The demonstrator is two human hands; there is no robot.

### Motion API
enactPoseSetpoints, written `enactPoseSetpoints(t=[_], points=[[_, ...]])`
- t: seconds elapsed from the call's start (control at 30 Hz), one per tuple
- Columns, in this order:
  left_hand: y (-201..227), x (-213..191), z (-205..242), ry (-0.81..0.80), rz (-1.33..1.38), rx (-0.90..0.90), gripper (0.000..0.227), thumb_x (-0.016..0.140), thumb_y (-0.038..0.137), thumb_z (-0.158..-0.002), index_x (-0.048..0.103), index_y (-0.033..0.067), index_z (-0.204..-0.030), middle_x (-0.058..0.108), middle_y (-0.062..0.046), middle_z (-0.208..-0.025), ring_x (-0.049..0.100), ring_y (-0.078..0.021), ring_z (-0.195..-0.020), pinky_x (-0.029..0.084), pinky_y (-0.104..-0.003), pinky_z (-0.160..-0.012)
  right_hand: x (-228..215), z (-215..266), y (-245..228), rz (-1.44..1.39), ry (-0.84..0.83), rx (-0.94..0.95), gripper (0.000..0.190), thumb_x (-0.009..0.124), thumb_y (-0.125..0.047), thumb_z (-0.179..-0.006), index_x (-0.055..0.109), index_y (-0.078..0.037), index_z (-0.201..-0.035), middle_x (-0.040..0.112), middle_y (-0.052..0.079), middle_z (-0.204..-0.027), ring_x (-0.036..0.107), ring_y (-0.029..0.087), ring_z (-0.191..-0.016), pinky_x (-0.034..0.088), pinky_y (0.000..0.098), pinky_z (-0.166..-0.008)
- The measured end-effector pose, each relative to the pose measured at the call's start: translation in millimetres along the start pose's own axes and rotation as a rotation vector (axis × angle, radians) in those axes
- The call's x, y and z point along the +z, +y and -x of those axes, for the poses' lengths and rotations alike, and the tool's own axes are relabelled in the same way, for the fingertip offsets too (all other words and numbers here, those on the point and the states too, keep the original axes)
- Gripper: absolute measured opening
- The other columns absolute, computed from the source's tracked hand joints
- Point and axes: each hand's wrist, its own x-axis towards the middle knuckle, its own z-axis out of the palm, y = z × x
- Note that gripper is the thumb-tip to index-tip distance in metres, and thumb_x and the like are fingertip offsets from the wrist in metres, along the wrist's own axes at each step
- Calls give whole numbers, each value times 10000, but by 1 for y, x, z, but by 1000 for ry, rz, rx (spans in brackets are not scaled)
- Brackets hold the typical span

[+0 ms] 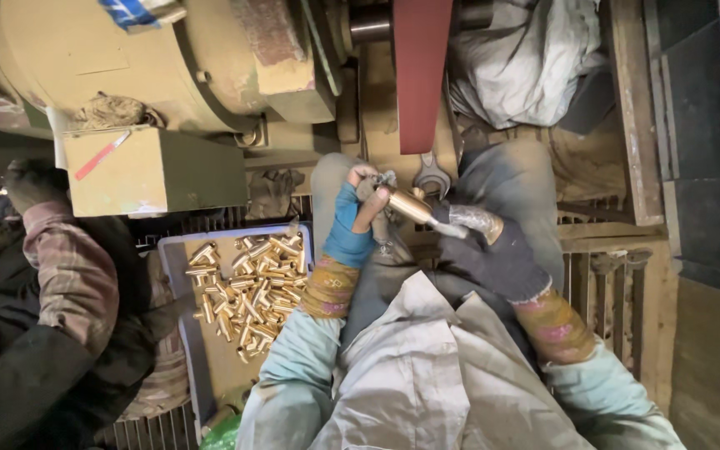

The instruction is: The person sits on the floor and repeatedly picks up brass-colored metal casings from a blue bin, presses them against a moving belt sander to smooth the edges, and places the finished pieces into a second bin. The process is repeated continuously for each casing.

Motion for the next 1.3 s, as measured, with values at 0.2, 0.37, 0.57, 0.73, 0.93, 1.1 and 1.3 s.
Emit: enactPoseSetpoints(t=[0.2, 0.37, 0.57, 0.73, 0.93, 1.1, 1.3], points=[[1, 7, -3, -48, -69, 32, 246, 689, 127, -996, 545, 77, -1189, 614, -20, -1109, 575, -100, -1031, 494, -255, -927, 4, -1, -10, -8, -126, 54, 452, 801, -199, -854, 636, -28, -1238, 697, 69, -993, 654, 161, -874, 554, 301, -782], [-34, -5, -22, 21, -263, -15, 167, 626, 155, -1028, 582, 60, -1158, 634, 4, -1045, 576, -75, -976, 490, -235, -865, 5, -14, -13, -421, -318, 461, 240, 739, -186, -909, 649, -44, -1081, 637, 40, -745, 562, 106, -614, 472, 278, -524], [-124, -59, -69, 23, -316, -91, 173, 571, 165, -1080, 668, 22, -1089, 681, -50, -1005, 616, -129, -930, 508, -275, -866, 37, -53, -7, -621, -172, 618, 207, 689, -231, -931, 683, -57, -1043, 679, 34, -741, 630, 118, -567, 517, 248, -494], [-205, -91, -112, 77, -433, -33, 284, 629, 252, -1049, 717, -18, -1024, 739, -165, -954, 659, -247, -897, 521, -370, -869, 59, -94, 3, -577, -33, 748, 270, 713, -311, -906, 709, -50, -978, 695, 66, -710, 645, 153, -546, 526, 275, -455], [-232, -108, -137, 110, -733, -235, 512, 519, 464, -1024, 768, 21, -956, 721, -196, -811, 673, -334, -771, 507, -398, -760, 72, -115, 13, -668, 33, 670, 292, 706, -331, -912, 693, -49, -988, 683, 23, -777, 668, 120, -627, 521, 274, -450], [-213, -104, -132, 224, -502, -206, 493, 515, 443, -1046, 744, 12, -980, 750, -134, -855, 698, -246, -788, 542, -353, -741, 72, -120, 19, -597, -25, 616, 295, 693, -321, -927, 715, -34, -991, 707, 42, -771, 682, 124, -640, 534, 263, -496], [-119, -67, -101, 174, 421, -127, 298, 582, 330, -1095, 634, 37, -1102, 695, -82, -894, 667, -197, -742, 552, -330, -662, 63, -104, 2, -388, -205, 482, 312, 726, -278, -865, 707, -41, -1068, 709, 32, -779, 675, 114, -645, 577, 271, -577]])
